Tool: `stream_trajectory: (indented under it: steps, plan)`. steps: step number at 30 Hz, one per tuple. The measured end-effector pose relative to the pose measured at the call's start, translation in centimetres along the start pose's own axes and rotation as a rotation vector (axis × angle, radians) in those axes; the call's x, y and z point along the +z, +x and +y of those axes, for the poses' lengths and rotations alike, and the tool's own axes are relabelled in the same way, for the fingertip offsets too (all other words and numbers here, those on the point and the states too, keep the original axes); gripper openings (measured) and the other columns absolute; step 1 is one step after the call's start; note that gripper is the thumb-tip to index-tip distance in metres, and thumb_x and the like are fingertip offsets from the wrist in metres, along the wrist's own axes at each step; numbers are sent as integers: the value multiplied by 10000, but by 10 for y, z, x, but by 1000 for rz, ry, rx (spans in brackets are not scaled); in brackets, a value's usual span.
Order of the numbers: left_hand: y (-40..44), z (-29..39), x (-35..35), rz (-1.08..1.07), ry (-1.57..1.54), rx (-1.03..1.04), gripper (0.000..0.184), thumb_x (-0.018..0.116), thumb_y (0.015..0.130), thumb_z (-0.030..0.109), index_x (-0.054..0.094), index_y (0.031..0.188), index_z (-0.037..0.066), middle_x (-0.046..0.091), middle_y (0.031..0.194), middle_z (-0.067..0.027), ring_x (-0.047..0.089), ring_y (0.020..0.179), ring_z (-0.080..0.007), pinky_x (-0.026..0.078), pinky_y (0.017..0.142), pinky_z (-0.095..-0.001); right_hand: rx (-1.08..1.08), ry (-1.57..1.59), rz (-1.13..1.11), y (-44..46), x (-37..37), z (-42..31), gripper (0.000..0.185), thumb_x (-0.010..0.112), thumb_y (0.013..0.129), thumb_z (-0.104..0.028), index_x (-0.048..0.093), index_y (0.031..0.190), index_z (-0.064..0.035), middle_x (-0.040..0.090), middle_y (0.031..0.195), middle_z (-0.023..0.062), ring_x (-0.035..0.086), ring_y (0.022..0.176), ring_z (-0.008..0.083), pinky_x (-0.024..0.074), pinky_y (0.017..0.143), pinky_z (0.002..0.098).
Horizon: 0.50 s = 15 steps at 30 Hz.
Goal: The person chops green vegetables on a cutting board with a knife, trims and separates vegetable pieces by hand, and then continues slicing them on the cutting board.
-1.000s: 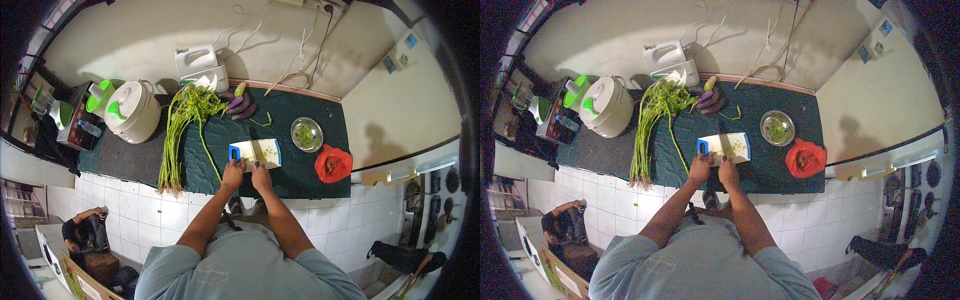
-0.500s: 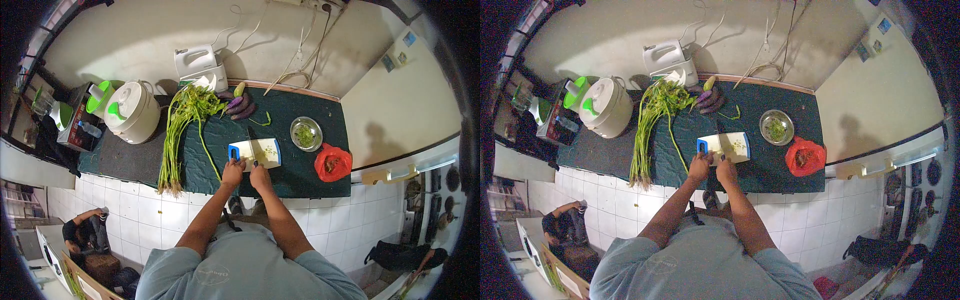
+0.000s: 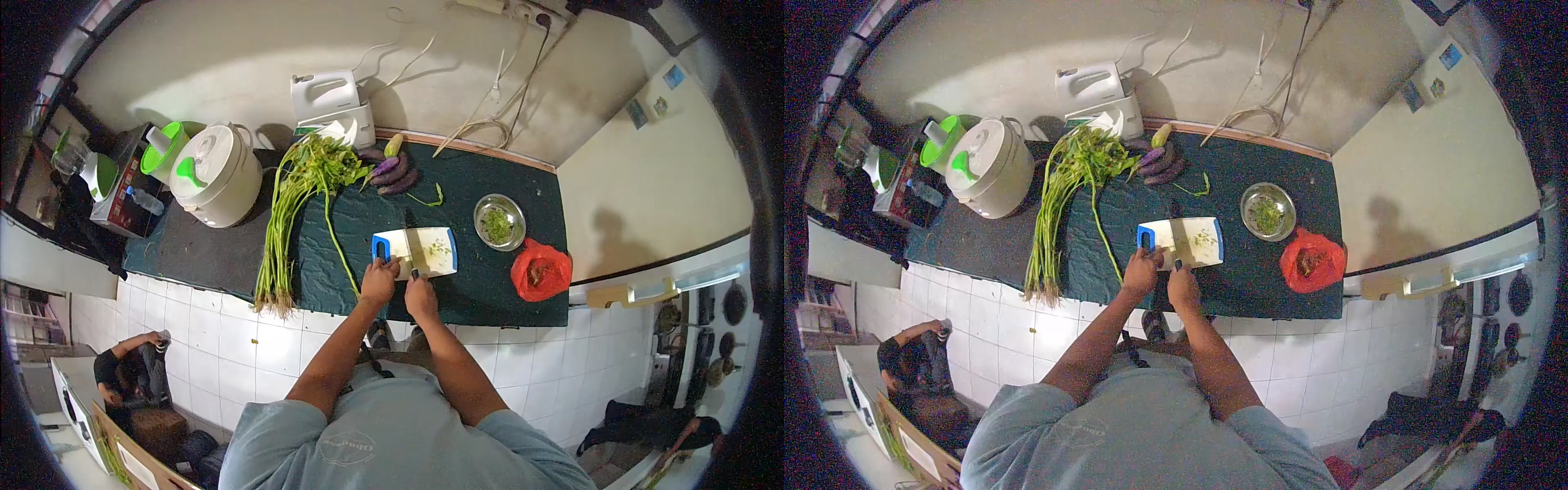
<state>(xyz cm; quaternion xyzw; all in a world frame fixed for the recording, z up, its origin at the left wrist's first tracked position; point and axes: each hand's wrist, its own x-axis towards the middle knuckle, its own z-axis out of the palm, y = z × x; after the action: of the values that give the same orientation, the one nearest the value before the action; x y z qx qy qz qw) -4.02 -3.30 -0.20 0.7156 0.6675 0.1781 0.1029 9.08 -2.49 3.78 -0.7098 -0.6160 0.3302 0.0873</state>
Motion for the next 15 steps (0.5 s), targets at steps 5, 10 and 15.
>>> stream_trajectory:
  steps: [5, 10, 15]
  plan:
    - [0, 4, -10, -5, 39, 6, 282, 525, 843, 123, 641, 1101, 121, 660, 1201, -5, 574, 1037, -284, 471, 854, -428, -101, -83, -3, 26, -9, -9, 421, 483, 972, -323, 540, 1044, 88, 648, 945, 318, 635, 910, 479, 517, 811, 534]
    - [-2, 2, -6, -30, 24, 2, 281, 513, 849, 113, 637, 1101, 119, 655, 1210, -7, 579, 1024, -296, 473, 849, -436, -124, -31, 39, 12, 11, 9, 409, 466, 980, -320, 540, 1046, 77, 652, 912, 315, 639, 897, 482, 514, 807, 542]
    - [-4, -2, -2, -41, 40, 26, 283, 515, 849, 119, 633, 1106, 120, 663, 1194, -17, 571, 1054, -301, 471, 847, -440, -74, -25, 16, 12, -2, -1, 401, 464, 980, -310, 530, 1053, 78, 640, 946, 329, 642, 876, 481, 519, 772, 550]
